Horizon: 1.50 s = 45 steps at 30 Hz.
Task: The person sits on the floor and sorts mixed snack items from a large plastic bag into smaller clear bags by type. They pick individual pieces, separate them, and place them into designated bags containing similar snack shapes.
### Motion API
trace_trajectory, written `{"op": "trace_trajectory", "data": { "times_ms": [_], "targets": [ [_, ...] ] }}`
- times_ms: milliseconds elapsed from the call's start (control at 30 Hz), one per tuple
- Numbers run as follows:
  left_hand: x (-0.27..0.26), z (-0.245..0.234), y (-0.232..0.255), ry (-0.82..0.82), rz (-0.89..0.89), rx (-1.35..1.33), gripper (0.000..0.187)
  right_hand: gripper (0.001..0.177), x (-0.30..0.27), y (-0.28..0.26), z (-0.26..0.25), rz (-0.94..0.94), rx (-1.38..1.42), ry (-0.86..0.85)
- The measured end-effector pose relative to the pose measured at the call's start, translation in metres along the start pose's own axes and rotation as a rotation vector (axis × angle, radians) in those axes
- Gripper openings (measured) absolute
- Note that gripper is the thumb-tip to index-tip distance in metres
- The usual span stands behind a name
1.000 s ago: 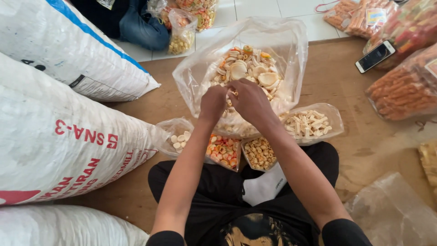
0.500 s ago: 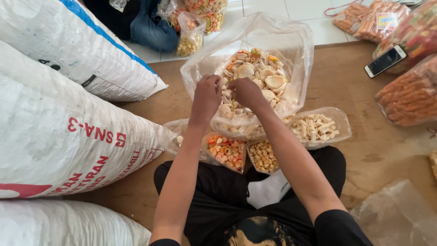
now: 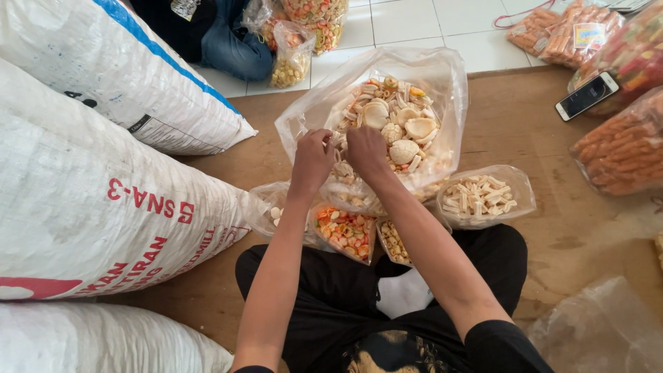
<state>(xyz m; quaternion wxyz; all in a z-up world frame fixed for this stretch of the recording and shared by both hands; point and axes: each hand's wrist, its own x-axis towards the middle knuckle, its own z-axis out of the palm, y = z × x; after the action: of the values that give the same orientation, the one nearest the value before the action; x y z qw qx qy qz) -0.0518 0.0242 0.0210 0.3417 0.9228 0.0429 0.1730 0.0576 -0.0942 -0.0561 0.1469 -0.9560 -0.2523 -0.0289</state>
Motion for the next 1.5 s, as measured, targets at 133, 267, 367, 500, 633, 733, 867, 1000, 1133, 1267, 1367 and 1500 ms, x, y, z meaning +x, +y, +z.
{"op": "trace_trajectory", "data": {
  "times_ms": [133, 267, 367, 500, 633, 733, 867, 1000, 1133, 1267, 1367, 1500],
  "targets": [
    [-0.002, 0.008, -0.009, 0.009, 0.005, 0.013, 0.021, 0.035, -0.009, -0.011, -0.008, 0.022, 0.013, 0.008],
    [-0.006, 0.007, -0.002, 0.001, -0.023, -0.012, 0.021, 0.021, -0.016, -0.019, -0.021, -0.023, 0.003, 0.022],
    [-0.008, 0.006, -0.004, 0.007, -0.017, -0.030, 0.021, 0.024, -0.015, -0.011, -0.017, -0.054, 0.037, 0.017],
    [-0.011, 0.009, -0.004, -0.007, -0.025, -0.035, 0.021, 0.023, -0.018, -0.002, -0.031, -0.041, 0.092, -0.003],
    [-0.010, 0.016, -0.012, 0.000, -0.023, -0.036, 0.021, 0.020, -0.018, 0.001, -0.031, 0.040, 0.187, -0.077],
    [-0.012, 0.013, -0.010, 0.002, -0.021, -0.092, 0.021, 0.018, -0.014, 0.015, -0.027, 0.110, 0.223, -0.022],
    [-0.023, 0.000, 0.010, 0.008, -0.019, -0.198, 0.023, 0.025, -0.053, 0.006, -0.091, 0.153, 0.448, -0.002],
    [-0.026, 0.001, 0.014, 0.015, -0.009, -0.251, 0.024, 0.029, -0.062, 0.021, -0.100, 0.205, 0.549, 0.003],
    [-0.026, 0.008, 0.009, 0.011, -0.021, -0.246, 0.024, 0.031, -0.059, 0.039, -0.091, 0.220, 0.551, -0.015],
    [-0.027, 0.012, 0.005, 0.023, 0.003, -0.234, 0.023, 0.030, -0.054, 0.048, -0.081, 0.246, 0.576, 0.033],
    [-0.028, 0.013, 0.005, 0.021, 0.002, -0.234, 0.024, 0.032, -0.057, 0.046, -0.084, 0.262, 0.598, 0.037],
    [-0.028, 0.014, 0.001, 0.023, -0.016, -0.261, 0.023, 0.035, -0.062, 0.043, -0.091, 0.235, 0.705, 0.034]
  ]
}}
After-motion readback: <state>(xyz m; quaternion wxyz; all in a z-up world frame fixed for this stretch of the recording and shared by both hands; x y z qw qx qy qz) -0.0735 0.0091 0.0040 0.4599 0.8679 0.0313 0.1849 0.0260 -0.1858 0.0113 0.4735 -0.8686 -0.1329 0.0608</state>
